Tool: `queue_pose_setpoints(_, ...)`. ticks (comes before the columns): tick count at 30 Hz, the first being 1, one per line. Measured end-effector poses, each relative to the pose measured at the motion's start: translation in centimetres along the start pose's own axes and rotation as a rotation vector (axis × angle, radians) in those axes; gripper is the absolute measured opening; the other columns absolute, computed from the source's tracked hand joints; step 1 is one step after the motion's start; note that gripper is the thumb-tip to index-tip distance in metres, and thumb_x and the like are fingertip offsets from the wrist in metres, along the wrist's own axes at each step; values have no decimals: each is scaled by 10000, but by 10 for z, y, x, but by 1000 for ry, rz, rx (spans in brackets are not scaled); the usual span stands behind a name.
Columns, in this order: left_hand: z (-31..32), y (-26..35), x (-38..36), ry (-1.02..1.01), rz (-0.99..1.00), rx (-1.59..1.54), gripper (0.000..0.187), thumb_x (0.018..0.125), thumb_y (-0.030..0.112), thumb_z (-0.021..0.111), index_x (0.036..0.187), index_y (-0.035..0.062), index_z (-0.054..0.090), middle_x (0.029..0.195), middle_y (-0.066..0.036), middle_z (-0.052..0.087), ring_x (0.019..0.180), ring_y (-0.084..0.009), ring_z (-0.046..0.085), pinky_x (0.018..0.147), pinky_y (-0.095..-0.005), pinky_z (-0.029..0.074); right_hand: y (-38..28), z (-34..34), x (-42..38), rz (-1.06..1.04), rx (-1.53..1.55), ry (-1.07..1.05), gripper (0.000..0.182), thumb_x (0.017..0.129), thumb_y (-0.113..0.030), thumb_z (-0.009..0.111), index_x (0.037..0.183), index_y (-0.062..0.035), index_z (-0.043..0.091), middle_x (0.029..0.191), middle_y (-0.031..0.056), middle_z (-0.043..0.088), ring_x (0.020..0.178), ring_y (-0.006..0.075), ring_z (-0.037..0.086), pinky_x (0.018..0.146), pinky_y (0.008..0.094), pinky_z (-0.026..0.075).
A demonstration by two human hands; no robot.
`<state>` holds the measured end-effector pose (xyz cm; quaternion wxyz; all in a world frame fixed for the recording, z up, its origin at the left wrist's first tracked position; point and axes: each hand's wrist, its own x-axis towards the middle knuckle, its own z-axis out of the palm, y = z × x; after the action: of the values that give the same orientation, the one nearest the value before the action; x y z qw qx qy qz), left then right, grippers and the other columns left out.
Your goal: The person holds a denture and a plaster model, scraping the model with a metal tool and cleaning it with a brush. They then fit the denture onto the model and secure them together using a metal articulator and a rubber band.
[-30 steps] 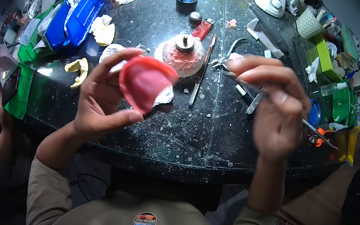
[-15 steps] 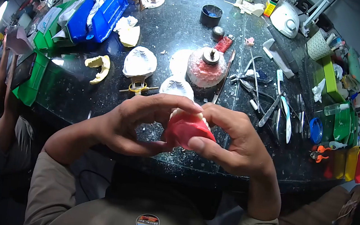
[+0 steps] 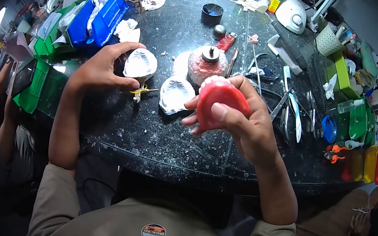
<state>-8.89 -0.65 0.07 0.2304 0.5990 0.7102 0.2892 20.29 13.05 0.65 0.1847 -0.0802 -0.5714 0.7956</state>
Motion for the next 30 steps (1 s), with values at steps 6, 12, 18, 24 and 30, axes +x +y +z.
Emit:
queue_pose_setpoints(6,-10,0,0,55,58,-112,593,597,111,836,1132,2,606,917,-9,623,763,-65,536,686,-221,453,-2,2,3,7,57,28,437,900,-181,553,1254,17,391,1043,256,620,864,294,689,720,383,588)
queue_pose_setpoints(12,12,27,-4,-118,419,-1213,779,697,-15,672,1388,115,337,1322,-344,450,953,-313,678,788,-365,581,-6,-5,4,70,66,-24,451,908,-225,510,1264,37,422,1035,228,634,800,242,682,644,326,568)
queue_pose_setpoints(18,48,51,-11,-127,150,-1423,838,674,28,631,1413,80,239,1262,-339,491,994,-277,649,832,-357,566,9,-12,8,167,-115,47,409,937,-237,490,1279,-13,473,1010,112,626,783,179,671,595,254,532)
queue_pose_setpoints(24,65,43,-10,-265,-29,-1391,625,743,21,579,1319,-9,337,1203,-196,584,1014,-244,641,851,-358,544,14,-21,15,39,-64,200,401,963,-229,448,1289,5,443,1147,144,584,885,208,661,672,280,539)
queue_pose_setpoints(30,65,64,-16,-182,-103,-1447,597,763,85,560,1313,-18,350,1247,-244,538,970,-287,643,831,-379,548,-2,-10,11,-135,166,89,681,933,-354,308,1454,63,172,1337,335,438,1013,332,628,825,375,524)
